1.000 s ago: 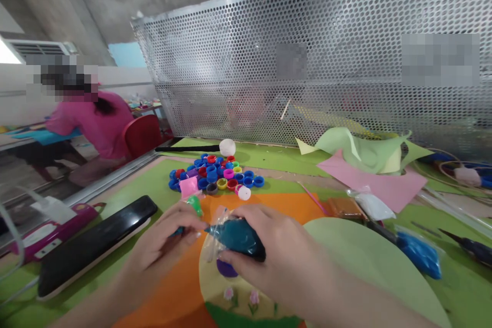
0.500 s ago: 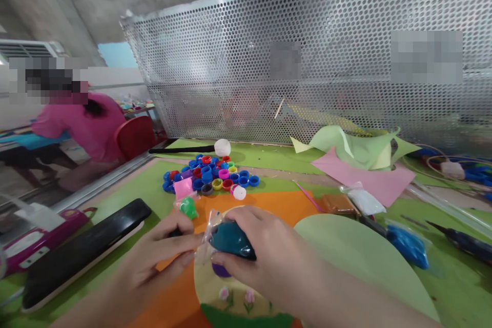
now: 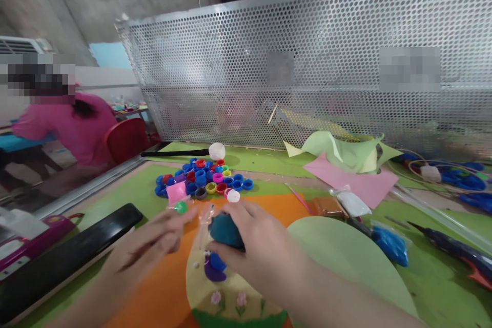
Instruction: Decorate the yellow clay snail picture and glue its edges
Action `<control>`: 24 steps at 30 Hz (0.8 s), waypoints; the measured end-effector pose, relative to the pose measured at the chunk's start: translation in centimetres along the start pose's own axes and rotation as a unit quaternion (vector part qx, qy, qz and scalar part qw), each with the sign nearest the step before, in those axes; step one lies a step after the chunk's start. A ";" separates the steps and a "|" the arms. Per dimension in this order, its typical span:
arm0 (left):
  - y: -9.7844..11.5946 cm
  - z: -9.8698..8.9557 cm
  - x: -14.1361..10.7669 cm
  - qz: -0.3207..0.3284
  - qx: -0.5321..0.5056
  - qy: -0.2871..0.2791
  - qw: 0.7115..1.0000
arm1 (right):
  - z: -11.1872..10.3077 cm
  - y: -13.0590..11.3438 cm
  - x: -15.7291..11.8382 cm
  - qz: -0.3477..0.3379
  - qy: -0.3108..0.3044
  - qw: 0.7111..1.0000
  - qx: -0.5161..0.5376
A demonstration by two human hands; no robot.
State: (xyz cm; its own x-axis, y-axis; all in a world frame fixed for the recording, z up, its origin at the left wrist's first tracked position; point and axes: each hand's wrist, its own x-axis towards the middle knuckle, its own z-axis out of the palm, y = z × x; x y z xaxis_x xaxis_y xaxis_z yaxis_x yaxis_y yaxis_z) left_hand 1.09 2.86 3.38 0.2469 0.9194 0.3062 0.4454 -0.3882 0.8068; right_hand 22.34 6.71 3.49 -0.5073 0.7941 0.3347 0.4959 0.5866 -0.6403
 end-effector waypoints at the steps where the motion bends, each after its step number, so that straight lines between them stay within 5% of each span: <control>1: -0.3 0.0 0.0 -0.009 -0.002 0.035 0.999 | 0.1 0.0 0.0 0.003 0.007 1.000 0.001; 3: -0.6 0.2 -0.1 -0.038 -0.017 0.048 0.998 | 0.2 -0.2 0.0 0.001 0.009 1.000 0.009; 7: -0.4 1.6 -0.1 -0.079 -0.037 -0.070 0.994 | 0.2 -0.9 -0.5 -0.020 -0.011 1.000 0.013; 14: 0.4 2.0 -0.3 -0.048 -0.065 -0.154 0.985 | -0.7 -1.1 -0.1 -0.028 -0.041 0.994 0.101; 24: -0.1 2.2 -0.6 -0.027 -0.139 -0.186 0.972 | -0.5 -1.4 0.4 -0.046 -0.060 0.994 0.080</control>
State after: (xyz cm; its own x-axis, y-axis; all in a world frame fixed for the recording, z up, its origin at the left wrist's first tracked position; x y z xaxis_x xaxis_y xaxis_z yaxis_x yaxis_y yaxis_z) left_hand 2.78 2.24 2.00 0.5472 0.8312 0.0982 0.2281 -0.2610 0.9380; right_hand 21.73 6.30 4.87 -0.6310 0.7074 0.3183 0.3291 0.6157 -0.7160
